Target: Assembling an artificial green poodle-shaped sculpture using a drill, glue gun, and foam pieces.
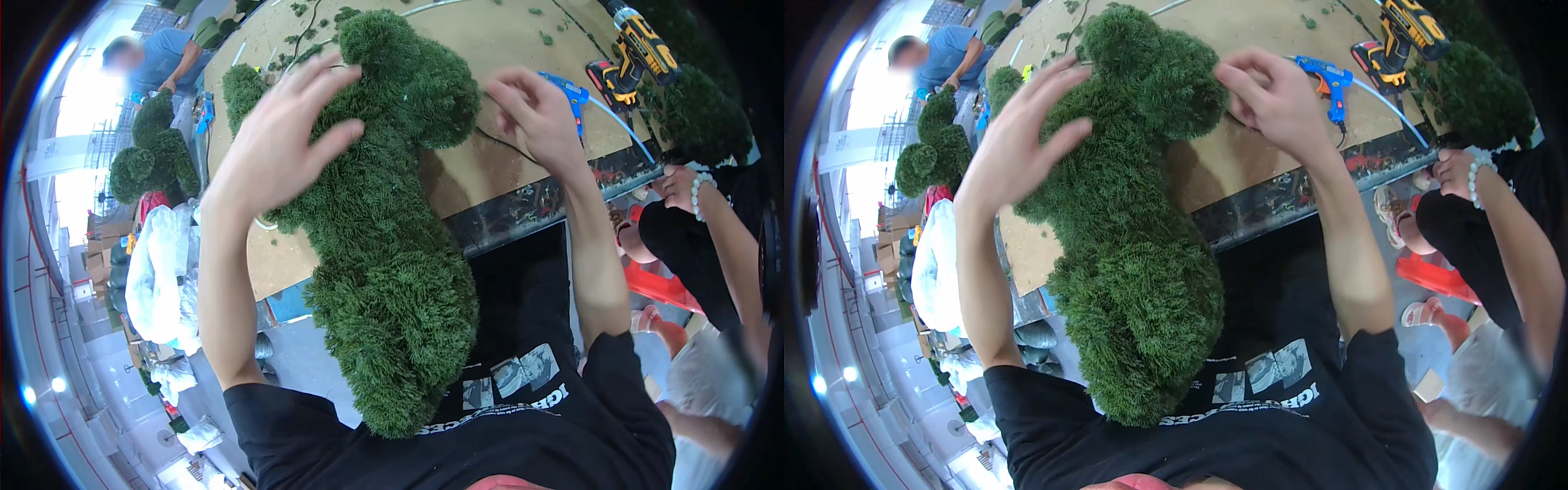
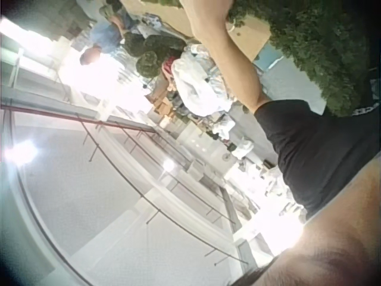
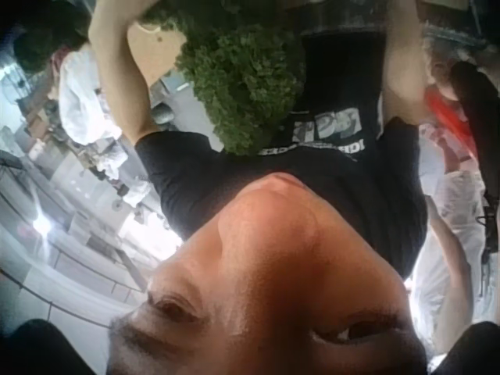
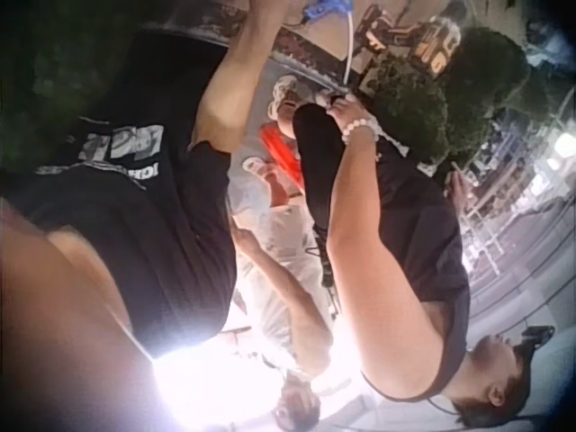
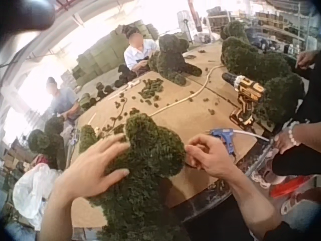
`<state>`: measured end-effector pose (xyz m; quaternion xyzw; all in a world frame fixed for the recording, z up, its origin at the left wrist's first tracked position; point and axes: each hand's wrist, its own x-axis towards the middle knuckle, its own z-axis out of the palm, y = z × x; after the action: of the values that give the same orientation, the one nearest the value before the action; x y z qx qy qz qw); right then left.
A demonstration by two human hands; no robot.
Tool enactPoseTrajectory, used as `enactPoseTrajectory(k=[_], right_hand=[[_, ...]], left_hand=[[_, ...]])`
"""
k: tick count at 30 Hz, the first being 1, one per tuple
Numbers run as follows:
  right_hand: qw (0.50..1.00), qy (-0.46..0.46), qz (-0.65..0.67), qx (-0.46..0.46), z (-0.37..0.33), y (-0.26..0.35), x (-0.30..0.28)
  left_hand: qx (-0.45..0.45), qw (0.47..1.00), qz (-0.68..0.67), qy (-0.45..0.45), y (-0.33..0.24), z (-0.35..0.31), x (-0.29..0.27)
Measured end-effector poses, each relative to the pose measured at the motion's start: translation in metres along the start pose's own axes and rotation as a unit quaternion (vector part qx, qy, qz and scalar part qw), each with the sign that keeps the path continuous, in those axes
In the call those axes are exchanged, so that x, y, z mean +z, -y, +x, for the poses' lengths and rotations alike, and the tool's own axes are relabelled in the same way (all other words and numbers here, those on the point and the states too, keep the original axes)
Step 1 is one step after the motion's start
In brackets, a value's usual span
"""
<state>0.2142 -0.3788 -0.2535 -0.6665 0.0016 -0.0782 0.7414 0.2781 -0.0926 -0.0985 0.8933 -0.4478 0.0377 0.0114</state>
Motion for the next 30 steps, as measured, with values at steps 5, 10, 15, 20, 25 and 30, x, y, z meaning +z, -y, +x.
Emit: enactPoseTrajectory(k=[5, 10, 15, 20, 25, 30], right_hand=[[0.991, -0.028, 0.098, 0.091, -0.059, -0.031, -0.002], [0.996, 0.009, 0.063, 0.068, -0.056, -0.012, 0.014], [0.995, -0.006, -0.009, -0.104, 0.008, 0.003, 0.023], [0.997, -0.028, 0.056, -0.05, 0.063, -0.036, 0.027], [0.993, 0.006, 0.115, -0.009, 0.068, -0.053, 0.027], [0.995, -0.025, 0.1, -0.008, 0.099, -0.07, 0.004]], left_hand=[[-0.024, 0.997, 0.002, 0.076, -0.026, -0.047, 0.005], [-0.052, 0.998, 0.039, 0.011, -0.034, -0.062, 0.018], [-0.054, 0.998, 0.027, -0.007, -0.029, -0.065, 0.024], [-0.055, 0.998, 0.014, -0.016, -0.027, -0.069, 0.02], [-0.153, 0.975, -0.091, -0.131, -0.038, -0.117, 0.005], [-0.406, 0.817, -0.364, -0.185, -0.08, -0.252, 0.036]])
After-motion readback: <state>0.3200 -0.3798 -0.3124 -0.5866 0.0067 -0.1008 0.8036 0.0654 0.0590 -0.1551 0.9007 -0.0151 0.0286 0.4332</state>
